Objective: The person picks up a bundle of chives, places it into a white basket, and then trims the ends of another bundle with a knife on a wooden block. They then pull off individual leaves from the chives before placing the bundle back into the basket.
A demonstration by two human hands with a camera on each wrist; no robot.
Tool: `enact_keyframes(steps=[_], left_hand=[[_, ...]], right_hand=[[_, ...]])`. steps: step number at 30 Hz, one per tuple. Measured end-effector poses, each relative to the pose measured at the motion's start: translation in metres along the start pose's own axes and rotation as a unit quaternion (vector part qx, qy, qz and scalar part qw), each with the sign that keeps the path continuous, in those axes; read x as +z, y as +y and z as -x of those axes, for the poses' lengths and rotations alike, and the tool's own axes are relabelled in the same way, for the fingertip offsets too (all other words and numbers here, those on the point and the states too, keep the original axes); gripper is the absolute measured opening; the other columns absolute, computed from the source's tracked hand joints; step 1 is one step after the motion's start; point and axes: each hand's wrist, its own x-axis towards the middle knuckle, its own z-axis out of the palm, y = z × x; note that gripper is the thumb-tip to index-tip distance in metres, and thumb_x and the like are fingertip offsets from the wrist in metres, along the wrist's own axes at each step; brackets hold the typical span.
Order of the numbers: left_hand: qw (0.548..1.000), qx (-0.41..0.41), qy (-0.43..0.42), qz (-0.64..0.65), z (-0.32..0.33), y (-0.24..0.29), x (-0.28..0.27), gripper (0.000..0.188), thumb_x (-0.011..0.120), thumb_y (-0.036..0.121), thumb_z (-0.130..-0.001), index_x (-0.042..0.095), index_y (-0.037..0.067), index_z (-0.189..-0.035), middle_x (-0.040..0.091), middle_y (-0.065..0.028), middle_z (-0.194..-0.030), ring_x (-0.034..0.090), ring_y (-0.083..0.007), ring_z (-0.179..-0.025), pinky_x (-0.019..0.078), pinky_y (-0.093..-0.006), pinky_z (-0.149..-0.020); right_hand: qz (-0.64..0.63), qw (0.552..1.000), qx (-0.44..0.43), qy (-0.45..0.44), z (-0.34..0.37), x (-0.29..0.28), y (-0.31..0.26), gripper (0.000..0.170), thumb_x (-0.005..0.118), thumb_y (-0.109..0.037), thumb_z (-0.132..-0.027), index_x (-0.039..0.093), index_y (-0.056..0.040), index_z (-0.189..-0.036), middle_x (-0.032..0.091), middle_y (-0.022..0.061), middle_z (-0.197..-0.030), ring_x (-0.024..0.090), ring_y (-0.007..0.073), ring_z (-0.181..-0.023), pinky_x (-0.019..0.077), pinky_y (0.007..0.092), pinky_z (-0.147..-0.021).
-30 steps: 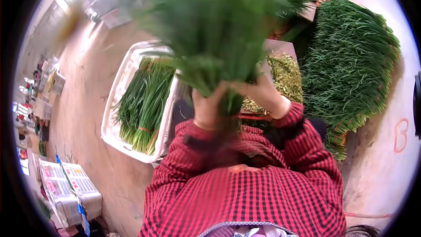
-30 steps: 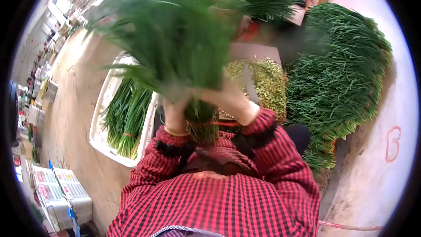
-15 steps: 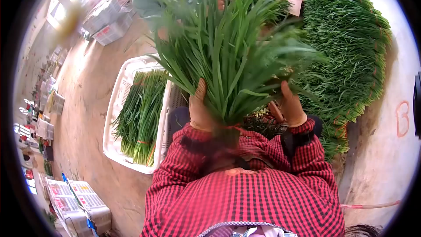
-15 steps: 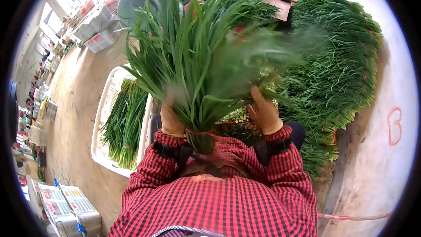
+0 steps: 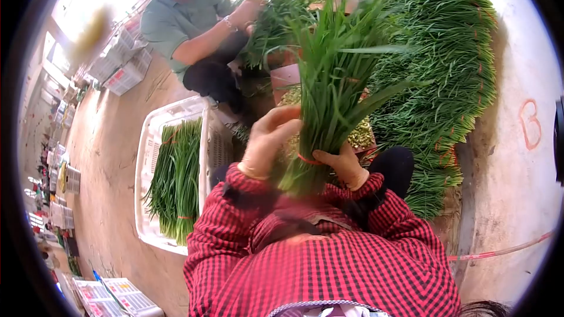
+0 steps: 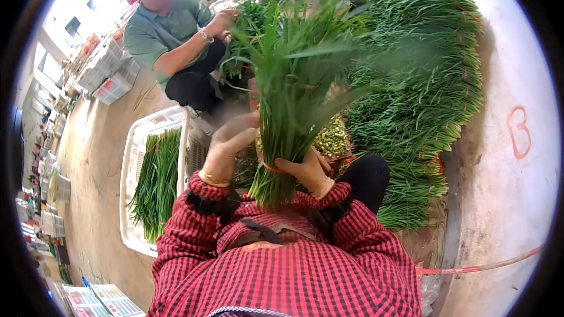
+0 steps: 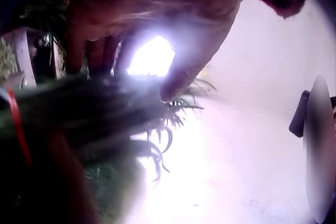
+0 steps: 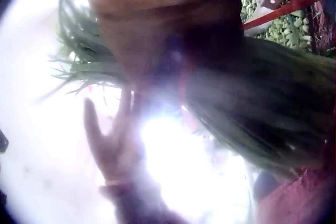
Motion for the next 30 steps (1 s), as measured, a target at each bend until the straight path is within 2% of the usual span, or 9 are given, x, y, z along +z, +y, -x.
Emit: enact_keyframes(steps=[5, 9, 11, 14, 15, 17, 26, 28, 30], left_hand=[[0.985, -0.011, -0.119, -0.126, -0.03, -0.041, -0.022, 0.047, 0.064, 0.032, -0.101, 0.061, 0.0, -0.135, 0.07, -0.005, -0.125, 0.066, -0.0196, -0.108, 0.051, -0.0337, -0.097], [0.968, -0.187, -0.072, 0.152, -0.043, -0.042, -0.017, 0.043, 0.057, 0.038, -0.103, 0.064, 0.003, -0.127, 0.071, -0.0082, -0.12, 0.068, -0.021, -0.105, 0.0556, -0.0376, -0.095], [0.923, -0.172, -0.139, 0.315, -0.05, -0.07, -0.027, 0.044, 0.057, 0.039, -0.103, 0.064, 0.003, -0.127, 0.071, -0.0091, -0.12, 0.068, -0.021, -0.103, 0.0566, -0.0373, -0.093], [0.918, -0.132, -0.111, 0.357, -0.034, -0.06, -0.01, 0.049, 0.058, 0.044, -0.102, 0.064, 0.003, -0.127, 0.071, -0.0101, -0.118, 0.07, -0.0221, -0.1, 0.0592, -0.0372, -0.088], [0.916, -0.137, -0.085, 0.368, -0.027, -0.05, 0.001, 0.049, 0.059, 0.045, -0.102, 0.064, 0.003, -0.127, 0.071, -0.0102, -0.118, 0.07, -0.0224, -0.099, 0.0597, -0.0374, -0.087], [0.937, -0.116, -0.033, 0.328, -0.021, -0.043, 0.009, 0.05, 0.062, 0.045, -0.1, 0.065, 0.003, -0.127, 0.072, -0.0101, -0.116, 0.07, -0.0223, -0.098, 0.0603, -0.0369, -0.085], [0.957, -0.062, -0.026, 0.283, -0.02, -0.041, 0.019, 0.042, 0.064, 0.037, -0.101, 0.065, 0.003, -0.124, 0.072, -0.0077, -0.112, 0.07, -0.0201, -0.096, 0.0596, -0.0343, -0.084], [0.951, -0.065, -0.007, 0.301, -0.017, -0.032, 0.02, 0.043, 0.065, 0.038, -0.099, 0.065, 0.003, -0.125, 0.072, -0.008, -0.111, 0.071, -0.0201, -0.095, 0.06, -0.0351, -0.083], [0.953, -0.064, -0.023, 0.296, -0.025, -0.057, -0.003, 0.048, 0.065, 0.041, -0.098, 0.064, 0.003, -0.127, 0.072, -0.0091, -0.114, 0.071, -0.0208, -0.095, 0.0605, -0.036, -0.083]], right_hand=[[-0.092, 0.994, 0.046, -0.04, 0.007, -0.001, 0.009, 0.06, 0.08, -0.003, -0.083, 0.057, 0.0009, -0.138, 0.068, 0.0099, -0.127, 0.066, 0.0216, -0.113, 0.0517, 0.036, -0.102], [-0.02, 0.994, 0.034, -0.099, 0.002, 0.02, -0.017, 0.054, 0.082, -0.024, -0.086, 0.064, 0.0029, -0.129, 0.073, 0.0155, -0.117, 0.068, 0.0256, -0.111, 0.05, 0.0348, -0.104], [0.346, 0.925, 0.019, -0.156, -0.005, -0.008, -0.024, 0.055, 0.078, -0.043, -0.086, 0.071, 0.0023, -0.118, 0.074, 0.0198, -0.108, 0.07, 0.0298, -0.108, 0.0515, 0.0354, -0.1], [0.527, 0.831, 0.007, -0.178, -0.005, -0.013, -0.09, 0.036, 0.076, -0.03, -0.092, 0.074, 0.0011, -0.111, 0.073, 0.0069, -0.078, 0.069, 0.0139, -0.07, 0.0563, 0.0284, -0.067], [0.415, 0.902, -0.005, -0.12, -0.002, -0.01, -0.104, 0.028, 0.075, -0.023, -0.094, 0.075, -0.0001, -0.109, 0.069, 0.0043, -0.075, 0.064, 0.0096, -0.066, 0.052, 0.0263, -0.061], [0.328, 0.938, -0.105, -0.028, -0.002, -0.003, -0.133, 0.018, 0.076, -0.013, -0.093, 0.075, -0.0025, -0.107, 0.069, 0.0046, -0.073, 0.062, 0.006, -0.064, 0.05, 0.0257, -0.058], [0.48, 0.811, -0.334, -0.017, -0.048, 0.018, -0.143, 0.03, 0.075, -0.016, -0.094, 0.065, -0.0002, -0.117, 0.06, 0.0043, -0.069, 0.056, 0.0067, -0.057, 0.0464, 0.0254, -0.054], [0.347, 0.928, -0.128, -0.045, -0.035, 0.028, -0.162, 0.02, 0.069, -0.014, -0.098, 0.065, 0.0, -0.112, 0.065, 0.0033, -0.074, 0.061, 0.0084, -0.058, 0.0481, 0.0236, -0.051], [0.216, 0.975, -0.015, -0.053, -0.03, 0.02, -0.163, 0.016, 0.066, -0.012, -0.098, 0.065, 0.001, -0.108, 0.068, 0.0053, -0.079, 0.067, 0.0142, -0.063, 0.0504, 0.0258, -0.05]])
